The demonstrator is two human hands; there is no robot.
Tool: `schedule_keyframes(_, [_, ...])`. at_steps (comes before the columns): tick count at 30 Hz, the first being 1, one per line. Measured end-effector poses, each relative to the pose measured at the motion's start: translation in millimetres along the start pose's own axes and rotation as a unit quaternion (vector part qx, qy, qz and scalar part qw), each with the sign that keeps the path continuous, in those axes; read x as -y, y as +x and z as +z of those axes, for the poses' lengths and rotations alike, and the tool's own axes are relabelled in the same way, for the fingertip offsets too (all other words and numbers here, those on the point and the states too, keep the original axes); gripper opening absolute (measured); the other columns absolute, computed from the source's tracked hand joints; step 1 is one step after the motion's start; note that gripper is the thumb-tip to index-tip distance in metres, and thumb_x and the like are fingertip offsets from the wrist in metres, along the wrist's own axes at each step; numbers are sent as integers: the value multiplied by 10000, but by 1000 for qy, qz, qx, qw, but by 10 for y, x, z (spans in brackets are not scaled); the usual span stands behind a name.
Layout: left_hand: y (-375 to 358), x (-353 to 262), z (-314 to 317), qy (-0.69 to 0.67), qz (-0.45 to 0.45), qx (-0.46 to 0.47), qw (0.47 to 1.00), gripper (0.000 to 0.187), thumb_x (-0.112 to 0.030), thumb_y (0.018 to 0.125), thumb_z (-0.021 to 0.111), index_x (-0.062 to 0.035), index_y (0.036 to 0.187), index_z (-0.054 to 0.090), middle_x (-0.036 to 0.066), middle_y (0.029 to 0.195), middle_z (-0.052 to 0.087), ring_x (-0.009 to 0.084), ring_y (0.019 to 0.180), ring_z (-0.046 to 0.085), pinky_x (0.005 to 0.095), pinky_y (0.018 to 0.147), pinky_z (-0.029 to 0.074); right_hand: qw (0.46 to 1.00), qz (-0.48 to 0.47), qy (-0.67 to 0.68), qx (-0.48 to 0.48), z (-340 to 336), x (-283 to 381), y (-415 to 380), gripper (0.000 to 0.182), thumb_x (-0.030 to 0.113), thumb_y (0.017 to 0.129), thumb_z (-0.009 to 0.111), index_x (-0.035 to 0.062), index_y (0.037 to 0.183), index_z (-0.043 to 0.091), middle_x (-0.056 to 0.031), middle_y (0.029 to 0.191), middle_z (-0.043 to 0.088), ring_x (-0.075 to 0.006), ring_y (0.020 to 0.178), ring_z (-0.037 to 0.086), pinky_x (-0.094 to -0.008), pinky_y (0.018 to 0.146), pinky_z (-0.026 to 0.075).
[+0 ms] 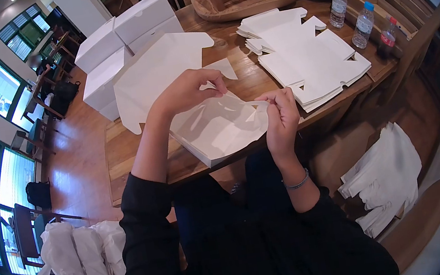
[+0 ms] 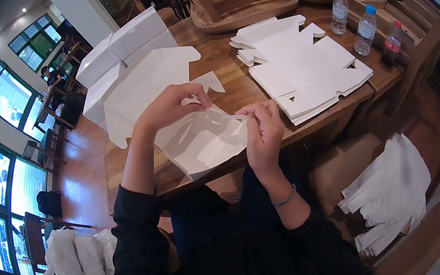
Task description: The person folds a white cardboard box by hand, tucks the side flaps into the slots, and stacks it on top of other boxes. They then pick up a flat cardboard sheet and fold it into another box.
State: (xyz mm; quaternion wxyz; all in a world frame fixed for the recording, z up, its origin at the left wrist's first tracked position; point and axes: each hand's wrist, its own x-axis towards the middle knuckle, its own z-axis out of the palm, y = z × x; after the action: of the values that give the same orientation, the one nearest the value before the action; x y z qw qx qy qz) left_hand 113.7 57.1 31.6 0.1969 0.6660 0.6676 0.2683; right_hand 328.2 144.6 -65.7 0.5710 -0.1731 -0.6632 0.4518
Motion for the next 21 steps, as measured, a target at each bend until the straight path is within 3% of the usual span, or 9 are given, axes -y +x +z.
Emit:
schedule_keyframes(12, [-37,-10,-33,-13,-2,18,1000,48,-31,887,755,-17,927,732,46,964,765,177,968,710,322,929,533,988,93,111,-46,38,-184,56,166,-53,910,456,2,986,593,-60,914,540,-137,876,528,-288,831,454])
schedule_keyframes(15, [-34,-10,-21,0,3,4,1000,51,-40,881,763,-23,921,735,47,949,763,184,951,708,323,916,529,991,100,88,-21,5,-177,59,110,-35,926,521,5,974,611,-50,935,582,-120,888,557,-274,795,473])
schedule_keyframes(18, [-19,-6,-13,-2,37,-2,999,51,-42,873,771,-37,914,741,45,925,744,199,930,699,336,892,523,996,80,28,14,36,-24,12,41,-10,927,651,1,963,667,-26,922,615,-86,813,567,-238,680,462])
schedule_keyframes(21, [-14,-75,16,11,45,-16,999,54,-33,863,772,-46,907,745,42,902,717,213,908,685,353,869,515,997,60,54,16,70,-48,-8,71,25,899,767,-4,953,732,-14,903,641,-59,712,564,-208,587,422])
